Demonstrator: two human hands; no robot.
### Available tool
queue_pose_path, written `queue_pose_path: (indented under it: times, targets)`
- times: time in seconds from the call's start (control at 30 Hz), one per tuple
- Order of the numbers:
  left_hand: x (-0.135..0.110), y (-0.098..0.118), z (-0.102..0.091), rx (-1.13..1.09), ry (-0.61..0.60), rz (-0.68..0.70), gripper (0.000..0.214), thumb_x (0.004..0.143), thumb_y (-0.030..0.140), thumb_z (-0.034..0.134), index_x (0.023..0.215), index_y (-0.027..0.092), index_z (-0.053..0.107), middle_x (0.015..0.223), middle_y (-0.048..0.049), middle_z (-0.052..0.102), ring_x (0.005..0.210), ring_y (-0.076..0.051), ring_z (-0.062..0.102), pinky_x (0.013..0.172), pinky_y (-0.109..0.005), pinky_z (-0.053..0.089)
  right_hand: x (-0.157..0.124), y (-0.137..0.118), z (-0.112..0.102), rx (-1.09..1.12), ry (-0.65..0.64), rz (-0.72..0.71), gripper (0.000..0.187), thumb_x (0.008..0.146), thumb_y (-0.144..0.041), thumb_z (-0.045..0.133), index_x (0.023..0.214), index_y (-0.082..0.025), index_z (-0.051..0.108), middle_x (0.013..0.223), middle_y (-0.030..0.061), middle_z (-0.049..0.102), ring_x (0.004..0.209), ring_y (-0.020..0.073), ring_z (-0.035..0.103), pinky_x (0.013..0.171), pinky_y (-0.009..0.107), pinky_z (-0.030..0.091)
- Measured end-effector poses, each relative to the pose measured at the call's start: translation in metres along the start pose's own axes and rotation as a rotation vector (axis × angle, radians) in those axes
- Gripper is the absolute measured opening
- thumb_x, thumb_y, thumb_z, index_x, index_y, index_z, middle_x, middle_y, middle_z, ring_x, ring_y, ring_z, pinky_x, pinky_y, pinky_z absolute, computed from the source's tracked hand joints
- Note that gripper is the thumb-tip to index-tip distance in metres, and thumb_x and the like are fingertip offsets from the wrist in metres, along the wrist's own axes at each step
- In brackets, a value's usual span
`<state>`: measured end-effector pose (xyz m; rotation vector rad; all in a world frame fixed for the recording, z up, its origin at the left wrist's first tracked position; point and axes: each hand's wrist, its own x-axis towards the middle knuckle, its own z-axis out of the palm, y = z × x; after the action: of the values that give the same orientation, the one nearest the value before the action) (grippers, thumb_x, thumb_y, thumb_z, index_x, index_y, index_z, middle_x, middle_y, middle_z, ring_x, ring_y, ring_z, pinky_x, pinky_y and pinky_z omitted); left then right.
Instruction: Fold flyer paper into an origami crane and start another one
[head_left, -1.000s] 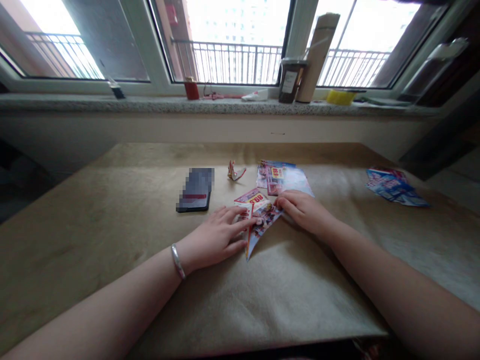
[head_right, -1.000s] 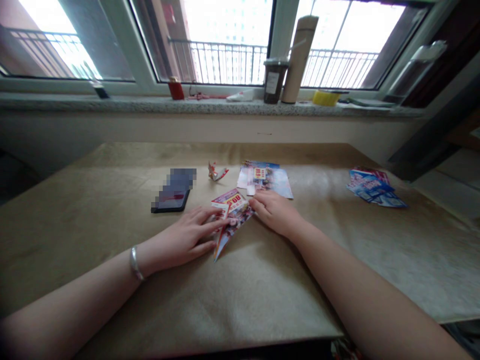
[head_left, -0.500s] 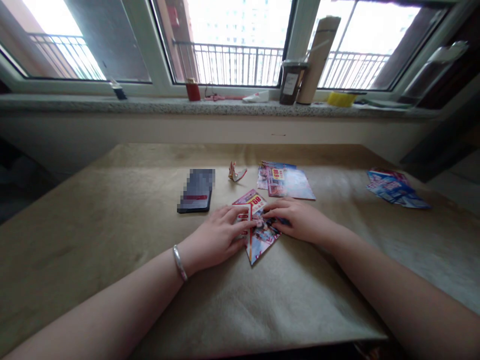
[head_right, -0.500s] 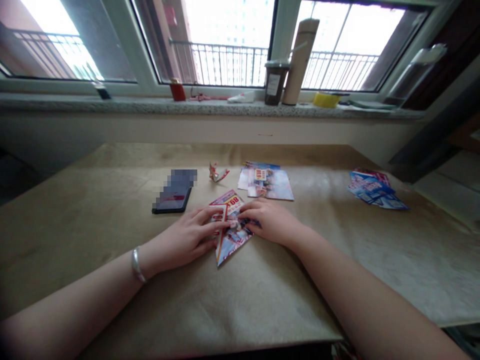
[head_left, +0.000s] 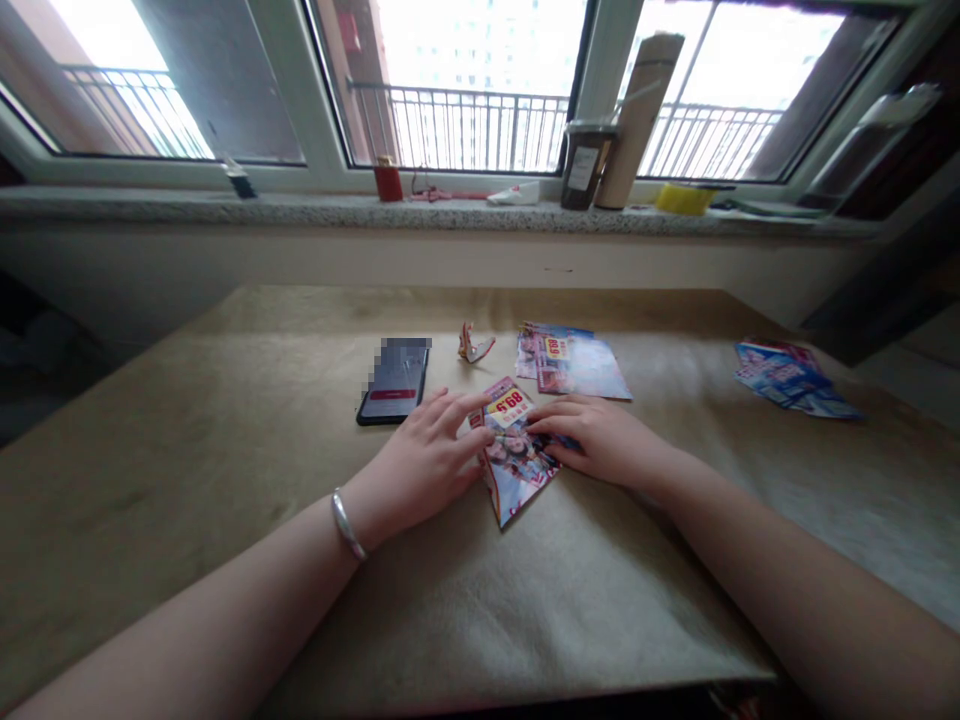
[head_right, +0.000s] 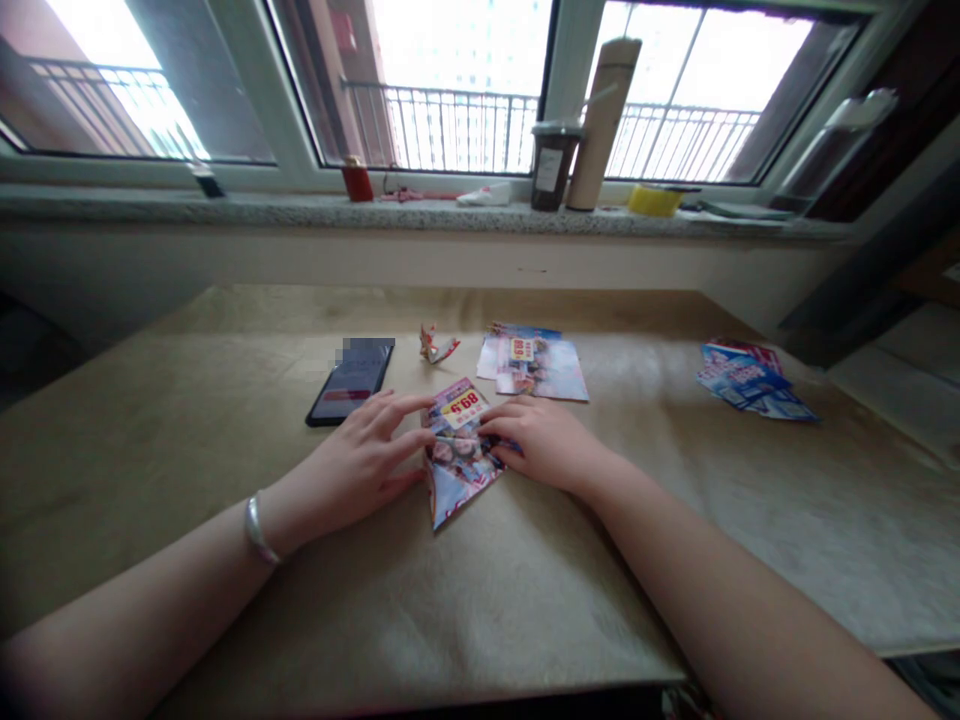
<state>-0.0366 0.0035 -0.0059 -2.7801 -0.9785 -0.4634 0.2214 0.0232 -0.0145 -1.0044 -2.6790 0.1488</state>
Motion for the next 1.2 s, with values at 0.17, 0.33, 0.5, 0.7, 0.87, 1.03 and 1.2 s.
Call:
queue_pose_path:
  times: [0.17, 0.33, 0.5, 0.7, 0.87, 1.03, 1.2]
  targets:
    - [-0.002, -0.001, -0.004, 0.087, 0.021, 0.043, 0.013, 0.086, 0.024, 0.055, 0.096, 0.02, 0.063, 0.114, -0.0025, 0.063, 0.126, -0.024, 0.04, 0.115, -0.049, 0.017, -0.001, 0.001, 0.002, -0.012, 0.003, -0.009, 0.029, 0.083, -0.021, 0.056, 0.11, -0.024, 0.066, 0.12, 0.0045, 0.063, 0.108, 0.0205, 0.057, 0.094, 0.039, 0.045]
    - [-0.001, 0.001, -0.004, 0.05, -0.071, 0.021, 0.013, 0.089, 0.022, 0.051, 0.092, 0.019, 0.063, 0.109, -0.002, 0.066, 0.117, -0.02, 0.05, 0.114, -0.044, 0.021, 0.0, -0.006, 0.001, -0.004, 0.012, -0.019, 0.026, 0.084, -0.017, 0.052, 0.104, -0.024, 0.068, 0.113, 0.0043, 0.066, 0.101, 0.0187, 0.06, 0.09, 0.036, 0.047]
    - [0.0, 0.002, -0.004, 0.042, -0.159, -0.023, 0.025, 0.09, 0.022, 0.047, 0.112, 0.021, 0.06, 0.113, -0.0047, 0.063, 0.107, -0.021, 0.055, 0.101, -0.043, 0.037, 0.0, -0.011, -0.002, -0.006, -0.012, -0.016, 0.029, 0.084, -0.014, 0.05, 0.104, -0.024, 0.069, 0.11, 0.0041, 0.067, 0.097, 0.0179, 0.061, 0.087, 0.034, 0.049]
    - [-0.002, 0.003, -0.004, 0.063, -0.187, -0.104, 0.031, 0.09, 0.027, 0.046, 0.117, 0.018, 0.058, 0.113, -0.0091, 0.061, 0.102, -0.025, 0.056, 0.088, -0.041, 0.047, -0.001, -0.011, -0.008, 0.032, -0.087, 0.028, 0.033, 0.08, -0.024, 0.057, 0.112, -0.025, 0.066, 0.117, 0.0041, 0.064, 0.106, 0.0213, 0.057, 0.093, 0.037, 0.046]
    - [-0.002, 0.003, -0.005, 0.04, -0.202, -0.187, 0.031, 0.09, 0.027, 0.044, 0.115, 0.016, 0.059, 0.112, -0.0102, 0.059, 0.097, -0.023, 0.056, 0.087, -0.038, 0.049, -0.003, -0.014, -0.013, 0.046, -0.12, 0.034, 0.039, 0.075, -0.033, 0.062, 0.113, -0.023, 0.066, 0.119, 0.0053, 0.063, 0.106, 0.0234, 0.057, 0.093, 0.039, 0.046]
    - [-0.002, 0.001, -0.006, -0.016, -0.196, -0.207, 0.031, 0.089, 0.025, 0.045, 0.115, 0.017, 0.06, 0.109, -0.0098, 0.06, 0.098, -0.022, 0.056, 0.088, -0.037, 0.049, -0.003, -0.011, -0.01, 0.075, -0.087, 0.05, 0.035, 0.078, -0.028, 0.059, 0.112, -0.024, 0.066, 0.116, 0.005, 0.064, 0.104, 0.0212, 0.059, 0.092, 0.036, 0.047]
    - [0.0, 0.001, -0.007, -0.042, -0.168, -0.23, 0.027, 0.089, 0.023, 0.046, 0.11, 0.018, 0.061, 0.106, -0.0092, 0.062, 0.096, -0.022, 0.058, 0.087, -0.037, 0.049, -0.003, -0.01, -0.008, 0.05, -0.072, 0.076, 0.034, 0.077, -0.02, 0.056, 0.108, -0.025, 0.067, 0.111, 0.0049, 0.064, 0.097, 0.0195, 0.061, 0.087, 0.033, 0.048]
